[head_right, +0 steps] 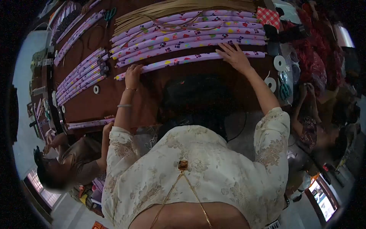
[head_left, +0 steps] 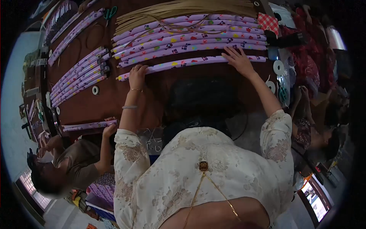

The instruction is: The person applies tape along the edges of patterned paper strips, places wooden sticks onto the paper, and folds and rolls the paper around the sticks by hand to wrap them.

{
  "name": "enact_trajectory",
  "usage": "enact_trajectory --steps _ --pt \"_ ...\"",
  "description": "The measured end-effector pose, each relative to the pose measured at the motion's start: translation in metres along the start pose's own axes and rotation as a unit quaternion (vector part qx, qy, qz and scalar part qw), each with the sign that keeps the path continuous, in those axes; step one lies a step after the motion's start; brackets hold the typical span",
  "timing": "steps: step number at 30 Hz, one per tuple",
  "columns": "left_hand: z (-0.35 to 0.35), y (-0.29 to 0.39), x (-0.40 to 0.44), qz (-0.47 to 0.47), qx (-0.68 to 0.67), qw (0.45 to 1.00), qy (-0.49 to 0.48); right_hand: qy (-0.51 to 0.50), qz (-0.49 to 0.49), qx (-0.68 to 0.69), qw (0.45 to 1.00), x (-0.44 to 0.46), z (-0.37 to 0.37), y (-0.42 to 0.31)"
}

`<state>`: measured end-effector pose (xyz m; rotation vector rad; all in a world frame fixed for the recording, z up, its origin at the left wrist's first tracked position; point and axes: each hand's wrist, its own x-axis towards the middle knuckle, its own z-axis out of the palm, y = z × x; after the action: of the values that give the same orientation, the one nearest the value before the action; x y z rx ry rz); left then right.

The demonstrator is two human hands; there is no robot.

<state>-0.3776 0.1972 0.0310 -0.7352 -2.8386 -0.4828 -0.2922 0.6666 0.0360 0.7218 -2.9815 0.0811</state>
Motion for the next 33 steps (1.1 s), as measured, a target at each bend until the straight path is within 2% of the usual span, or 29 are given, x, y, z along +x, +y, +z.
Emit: enact_trajectory --steps 2,6,9,12,13,15,18,24,28,31,33 --pt "-0.001 0.002 -0.001 0.004 -0.004 1.0 0.006 0.035 -0.047 0.007 0.998 -0.002 0.0 0.006" --pt "-0.003 0.003 0.0 0.007 -0.009 1.0 0.013 0.043 -0.08 0.023 0.996 -0.004 0.001 0.011" --pt "-0.003 0.003 0.001 0.01 -0.006 1.0 0.012 0.025 -0.112 -0.059 0.992 -0.005 -0.002 0.013" --pt "-0.003 0.0 0.0 0.014 -0.009 1.0 0.011 -0.02 -0.204 -0.148 0.967 -0.003 -0.012 0.018" --pt "-0.002 0.0 0.0 0.017 -0.013 1.0 0.009 -0.02 -0.208 -0.149 0.967 0.002 -0.012 0.017" --pt "-0.002 0.0 0.0 0.014 -0.014 1.0 0.015 0.005 -0.147 0.061 0.987 0.015 -0.013 0.007" --pt "-0.003 0.002 0.0 0.012 -0.011 1.0 0.016 -0.058 -0.136 0.054 0.988 0.035 -0.017 -0.005" --pt "-0.001 0.0 -0.002 0.0 -0.016 1.0 0.014 -0.001 -0.214 0.005 0.977 0.034 -0.012 0.0" --pt "0.003 -0.001 -0.003 -0.003 0.001 1.0 0.024 -0.007 -0.264 -0.043 0.964 0.032 -0.017 0.004" --pt "0.004 -0.002 -0.003 -0.01 -0.024 0.999 0.024 -0.045 -0.262 -0.05 0.963 0.034 -0.02 0.004" --pt "0.002 0.0 -0.003 -0.013 -0.03 0.999 0.024 -0.049 -0.168 0.031 0.984 0.034 -0.021 -0.001"
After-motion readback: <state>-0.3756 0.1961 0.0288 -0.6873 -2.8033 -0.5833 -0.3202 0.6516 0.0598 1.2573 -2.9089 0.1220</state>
